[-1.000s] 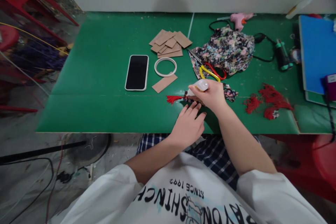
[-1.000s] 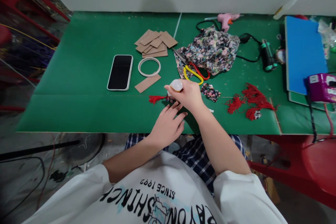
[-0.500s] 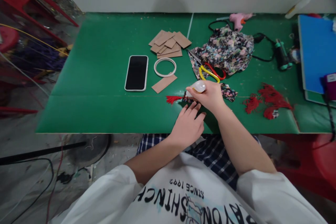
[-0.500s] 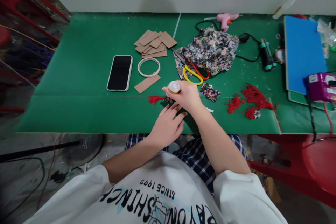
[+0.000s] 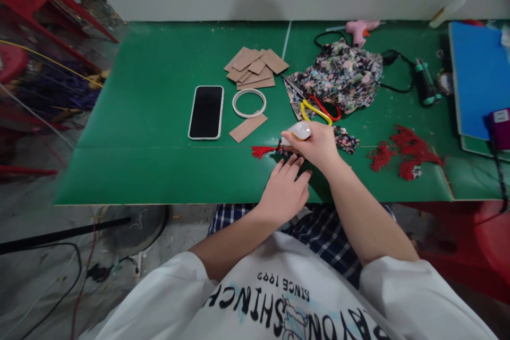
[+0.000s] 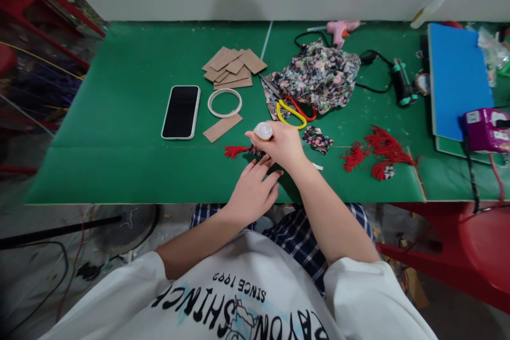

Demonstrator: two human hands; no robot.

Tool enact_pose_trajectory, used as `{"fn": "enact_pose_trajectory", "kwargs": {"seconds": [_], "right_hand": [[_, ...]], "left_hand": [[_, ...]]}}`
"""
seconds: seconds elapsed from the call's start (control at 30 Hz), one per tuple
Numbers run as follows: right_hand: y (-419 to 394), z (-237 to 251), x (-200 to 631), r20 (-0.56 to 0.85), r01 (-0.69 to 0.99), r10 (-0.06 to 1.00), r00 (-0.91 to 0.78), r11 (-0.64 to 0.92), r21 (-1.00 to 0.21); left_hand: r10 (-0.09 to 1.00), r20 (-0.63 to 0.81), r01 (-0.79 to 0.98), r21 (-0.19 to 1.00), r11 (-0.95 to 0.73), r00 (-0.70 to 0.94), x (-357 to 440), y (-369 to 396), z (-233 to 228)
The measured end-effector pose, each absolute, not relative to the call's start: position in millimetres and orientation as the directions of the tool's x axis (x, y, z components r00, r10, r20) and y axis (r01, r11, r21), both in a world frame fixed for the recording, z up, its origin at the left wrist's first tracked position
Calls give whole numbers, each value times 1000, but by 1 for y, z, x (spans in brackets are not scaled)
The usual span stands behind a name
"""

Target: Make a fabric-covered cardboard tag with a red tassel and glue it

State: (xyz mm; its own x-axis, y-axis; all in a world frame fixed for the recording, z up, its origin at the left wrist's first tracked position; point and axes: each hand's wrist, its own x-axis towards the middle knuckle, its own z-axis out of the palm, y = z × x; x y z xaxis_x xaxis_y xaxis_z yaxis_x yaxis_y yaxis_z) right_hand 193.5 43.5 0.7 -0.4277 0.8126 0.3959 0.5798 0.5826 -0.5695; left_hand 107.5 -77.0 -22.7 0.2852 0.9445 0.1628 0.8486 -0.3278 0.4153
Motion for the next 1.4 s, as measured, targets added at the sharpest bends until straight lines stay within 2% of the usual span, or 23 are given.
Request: {"fn": "enact_pose_trajectory", "kwargs": {"seconds": [0.67,1.4], "right_hand": [[45,-1,193,407,634,845,-347,531,-562],[46,12,205,352,652,855,-381,518,-554]], "left_hand": [[943,171,843,422,-332,286,108,-77,-23],[946,184,839,438,-323,267,108,-77,-23]]}}
